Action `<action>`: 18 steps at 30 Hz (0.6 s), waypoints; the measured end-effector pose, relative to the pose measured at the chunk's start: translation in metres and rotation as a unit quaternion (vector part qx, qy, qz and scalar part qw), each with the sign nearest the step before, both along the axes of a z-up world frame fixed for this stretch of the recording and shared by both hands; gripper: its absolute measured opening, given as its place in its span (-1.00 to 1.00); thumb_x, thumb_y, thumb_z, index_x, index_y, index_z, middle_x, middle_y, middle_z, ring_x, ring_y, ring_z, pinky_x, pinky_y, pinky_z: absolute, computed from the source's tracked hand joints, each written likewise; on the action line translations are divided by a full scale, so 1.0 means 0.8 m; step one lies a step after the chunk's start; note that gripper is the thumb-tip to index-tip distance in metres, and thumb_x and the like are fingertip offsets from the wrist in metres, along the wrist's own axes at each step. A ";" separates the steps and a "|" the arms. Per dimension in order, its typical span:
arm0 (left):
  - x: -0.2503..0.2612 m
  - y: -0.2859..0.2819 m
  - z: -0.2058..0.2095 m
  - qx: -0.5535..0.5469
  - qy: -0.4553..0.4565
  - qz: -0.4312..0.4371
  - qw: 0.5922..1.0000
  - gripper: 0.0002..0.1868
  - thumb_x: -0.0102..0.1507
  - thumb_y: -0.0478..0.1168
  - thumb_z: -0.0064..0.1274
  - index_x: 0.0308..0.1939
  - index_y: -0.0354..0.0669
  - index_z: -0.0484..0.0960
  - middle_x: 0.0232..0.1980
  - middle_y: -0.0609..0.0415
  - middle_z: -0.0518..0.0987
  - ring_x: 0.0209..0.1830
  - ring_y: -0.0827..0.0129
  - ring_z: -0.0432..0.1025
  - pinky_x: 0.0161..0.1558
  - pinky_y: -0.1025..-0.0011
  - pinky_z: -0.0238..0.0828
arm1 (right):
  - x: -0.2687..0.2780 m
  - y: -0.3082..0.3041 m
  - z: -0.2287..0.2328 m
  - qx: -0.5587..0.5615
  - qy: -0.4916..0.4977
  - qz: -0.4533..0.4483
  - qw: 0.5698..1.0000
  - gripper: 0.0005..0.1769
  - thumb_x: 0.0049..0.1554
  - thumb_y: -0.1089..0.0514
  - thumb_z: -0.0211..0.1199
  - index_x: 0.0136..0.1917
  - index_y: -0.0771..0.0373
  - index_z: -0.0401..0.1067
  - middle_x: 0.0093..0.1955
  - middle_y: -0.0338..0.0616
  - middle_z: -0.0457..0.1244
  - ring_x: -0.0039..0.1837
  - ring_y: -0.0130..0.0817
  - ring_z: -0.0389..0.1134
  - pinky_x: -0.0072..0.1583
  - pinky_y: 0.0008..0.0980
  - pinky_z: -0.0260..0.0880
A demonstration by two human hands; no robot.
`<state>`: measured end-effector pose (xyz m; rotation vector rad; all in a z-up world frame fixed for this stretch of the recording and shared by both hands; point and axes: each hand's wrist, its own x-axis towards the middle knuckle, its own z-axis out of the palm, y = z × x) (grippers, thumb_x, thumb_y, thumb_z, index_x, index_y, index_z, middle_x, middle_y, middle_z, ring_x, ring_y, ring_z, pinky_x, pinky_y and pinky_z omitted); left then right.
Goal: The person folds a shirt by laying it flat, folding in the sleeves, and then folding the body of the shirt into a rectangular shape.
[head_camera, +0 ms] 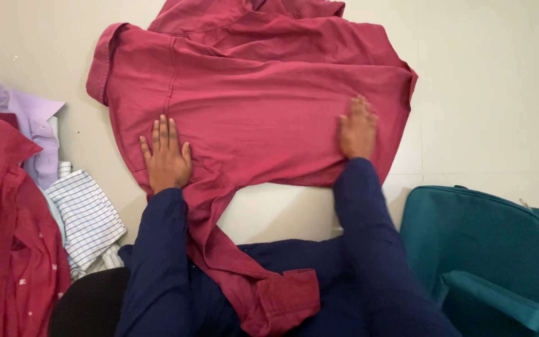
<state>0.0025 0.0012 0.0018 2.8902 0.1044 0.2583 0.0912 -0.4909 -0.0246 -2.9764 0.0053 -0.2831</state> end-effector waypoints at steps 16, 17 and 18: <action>0.010 0.002 -0.009 -0.013 0.002 0.004 1.000 -0.28 0.35 -0.02 -0.06 0.55 -0.24 0.24 0.65 -0.08 0.10 0.66 0.12 -0.04 0.53 -0.21 -0.32 | -0.055 -0.086 -0.005 -0.008 -0.012 -0.138 0.990 -0.32 0.44 -0.09 -0.12 0.69 0.27 0.00 0.78 0.00 -0.23 0.77 -0.04 -0.32 0.57 0.44 -0.50; 0.017 -0.001 -0.007 -0.014 0.011 0.011 1.000 -0.28 0.33 -0.03 -0.05 0.54 -0.25 0.24 0.65 -0.10 0.09 0.66 0.10 -0.05 0.51 -0.24 -0.34 | -0.050 -0.068 0.000 0.009 -0.020 -0.107 0.994 -0.34 0.45 -0.09 -0.11 0.69 0.23 0.02 0.78 -0.02 -0.21 0.77 -0.05 -0.32 0.59 0.40 -0.47; 0.020 -0.008 -0.005 -0.001 -0.008 0.001 1.000 -0.28 0.33 -0.06 -0.05 0.56 -0.23 0.23 0.66 -0.09 0.08 0.67 0.11 -0.06 0.53 -0.22 -0.33 | -0.046 -0.047 0.005 0.026 -0.027 -0.076 0.996 -0.36 0.46 -0.08 -0.11 0.70 0.19 0.03 0.78 -0.04 -0.20 0.78 -0.05 -0.32 0.61 0.37 -0.45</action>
